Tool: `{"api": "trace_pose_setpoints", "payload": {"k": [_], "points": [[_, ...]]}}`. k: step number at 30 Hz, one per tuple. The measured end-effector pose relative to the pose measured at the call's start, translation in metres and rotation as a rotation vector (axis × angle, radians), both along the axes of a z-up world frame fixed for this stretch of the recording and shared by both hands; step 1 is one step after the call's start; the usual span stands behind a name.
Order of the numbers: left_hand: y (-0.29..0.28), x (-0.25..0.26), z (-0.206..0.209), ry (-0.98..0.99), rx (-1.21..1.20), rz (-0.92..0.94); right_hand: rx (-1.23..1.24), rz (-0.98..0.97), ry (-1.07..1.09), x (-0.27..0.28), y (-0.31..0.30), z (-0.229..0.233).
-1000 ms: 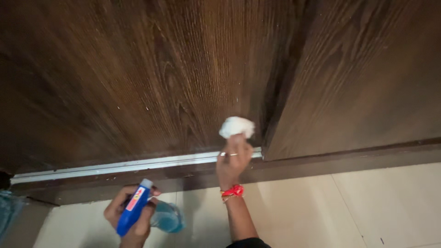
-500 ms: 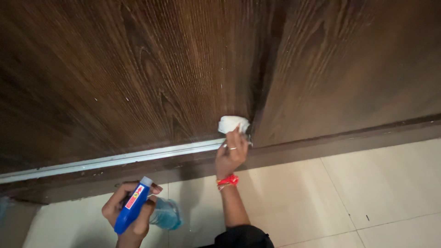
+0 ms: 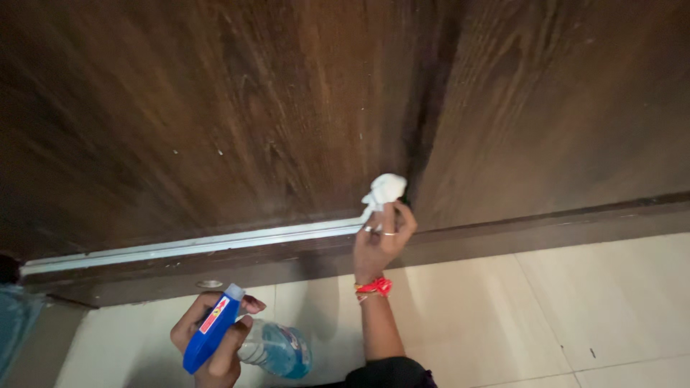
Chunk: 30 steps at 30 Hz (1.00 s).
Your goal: The person wipes the surface of a wooden sliding closet door using a white cloth while holding a spray bottle in the other hand.
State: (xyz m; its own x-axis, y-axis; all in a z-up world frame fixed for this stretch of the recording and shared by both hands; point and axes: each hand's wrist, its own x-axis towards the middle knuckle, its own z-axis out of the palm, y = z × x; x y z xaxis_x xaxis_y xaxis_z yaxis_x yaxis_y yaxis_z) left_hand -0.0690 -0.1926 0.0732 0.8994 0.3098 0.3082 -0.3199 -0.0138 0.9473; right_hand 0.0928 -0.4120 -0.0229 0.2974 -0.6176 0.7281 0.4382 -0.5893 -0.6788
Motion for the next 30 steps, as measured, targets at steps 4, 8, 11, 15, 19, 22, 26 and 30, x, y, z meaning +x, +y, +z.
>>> {"api": "trace_pose_setpoints", "payload": {"k": [4,8,11,15,19,22,26,30], "points": [[0.005,0.001,-0.002,-0.046,0.063,-0.004,-0.001,0.004,0.013,0.0,0.005,0.002],[0.005,0.001,-0.002,-0.029,0.083,0.038,-0.123,0.084,0.008,-0.003,0.024,0.0],[-0.002,0.002,-0.007,-0.048,0.064,0.093,-0.327,0.041,0.012,0.0,0.036,-0.002],[-0.022,-0.004,-0.022,0.0,0.075,0.187,-0.297,0.042,0.044,-0.001,0.026,-0.003],[-0.023,0.005,-0.023,-0.048,-0.036,0.197,-0.141,-0.042,0.046,0.005,0.001,-0.005],[-0.034,0.016,-0.017,-0.021,0.031,0.352,-0.125,-0.05,0.031,0.006,0.002,-0.002],[-0.046,0.027,-0.009,-0.116,0.112,0.32,-0.152,-0.034,0.002,0.004,0.013,0.004],[-0.046,0.031,0.002,-0.127,0.15,0.274,-0.109,0.05,0.016,0.001,0.008,0.006]]}}
